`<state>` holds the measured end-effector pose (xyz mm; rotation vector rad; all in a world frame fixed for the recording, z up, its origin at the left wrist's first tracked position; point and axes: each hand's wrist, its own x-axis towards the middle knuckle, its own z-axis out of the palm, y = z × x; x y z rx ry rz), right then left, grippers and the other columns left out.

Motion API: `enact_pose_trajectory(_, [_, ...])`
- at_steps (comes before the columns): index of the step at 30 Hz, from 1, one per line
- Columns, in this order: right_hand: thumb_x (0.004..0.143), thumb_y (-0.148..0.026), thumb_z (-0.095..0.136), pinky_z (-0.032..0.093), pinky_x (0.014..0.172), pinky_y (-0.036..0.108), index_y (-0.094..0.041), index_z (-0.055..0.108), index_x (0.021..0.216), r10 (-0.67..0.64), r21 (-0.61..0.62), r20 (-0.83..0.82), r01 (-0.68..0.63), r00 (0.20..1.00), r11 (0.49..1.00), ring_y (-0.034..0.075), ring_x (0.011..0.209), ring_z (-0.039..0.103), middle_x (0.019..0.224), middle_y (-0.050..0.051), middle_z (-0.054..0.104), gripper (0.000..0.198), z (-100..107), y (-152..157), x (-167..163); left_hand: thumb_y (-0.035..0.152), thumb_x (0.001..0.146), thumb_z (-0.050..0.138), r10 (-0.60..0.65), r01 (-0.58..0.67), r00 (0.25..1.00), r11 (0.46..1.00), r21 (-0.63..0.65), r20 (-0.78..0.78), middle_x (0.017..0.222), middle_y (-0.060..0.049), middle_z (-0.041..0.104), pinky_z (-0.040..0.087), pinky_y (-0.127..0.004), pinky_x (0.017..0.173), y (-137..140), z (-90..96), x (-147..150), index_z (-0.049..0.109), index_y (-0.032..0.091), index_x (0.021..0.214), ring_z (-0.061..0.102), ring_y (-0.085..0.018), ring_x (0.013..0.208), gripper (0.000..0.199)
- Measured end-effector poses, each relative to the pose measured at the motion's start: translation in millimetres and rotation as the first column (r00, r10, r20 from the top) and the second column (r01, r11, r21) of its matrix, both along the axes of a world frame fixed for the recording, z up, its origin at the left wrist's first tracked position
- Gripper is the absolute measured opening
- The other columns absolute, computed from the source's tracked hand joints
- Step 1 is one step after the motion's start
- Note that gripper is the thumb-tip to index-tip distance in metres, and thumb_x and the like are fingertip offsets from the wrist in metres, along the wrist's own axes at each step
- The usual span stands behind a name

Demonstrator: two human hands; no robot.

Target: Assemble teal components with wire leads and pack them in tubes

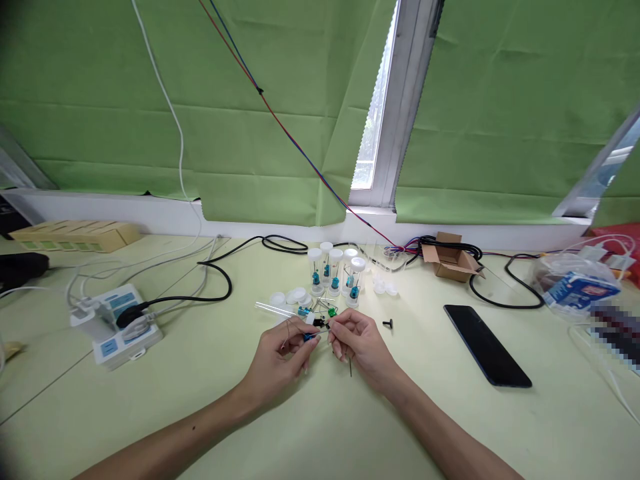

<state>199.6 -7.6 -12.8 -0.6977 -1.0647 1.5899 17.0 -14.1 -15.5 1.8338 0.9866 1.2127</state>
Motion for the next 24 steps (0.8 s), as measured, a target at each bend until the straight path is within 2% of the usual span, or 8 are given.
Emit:
enact_pose_trajectory(12, [0.080,-0.042,0.074,0.031,0.037,0.016,-0.016,0.054,0.068,-0.007,-0.020,0.058,0.008,0.998,1.000,0.004,0.037,0.045,0.055,-0.003,0.061,0.035,5.2,-3.8,-1.7,0.026,0.088,0.061,0.067,-0.047,0.992,0.983,0.177,-0.110,0.075,-0.002,0.057,0.043,-0.023,0.052,0.3,1.7,-3.2,0.070,0.019,0.096,0.053,-0.010,0.057,0.014])
enact_pose_trajectory(24, [0.080,-0.046,0.073,0.021,0.030,0.016,-0.017,0.052,0.066,-0.004,-0.050,0.099,0.009,0.995,0.999,0.002,0.028,0.034,0.045,-0.006,0.055,0.038,5.0,-3.5,-2.4,0.024,0.089,0.058,0.060,-0.023,0.988,0.968,0.249,-0.144,0.076,-0.002,0.057,0.043,-0.022,0.050,-2.0,5.9,-2.8,0.069,0.018,0.098,0.054,-0.010,0.058,0.015])
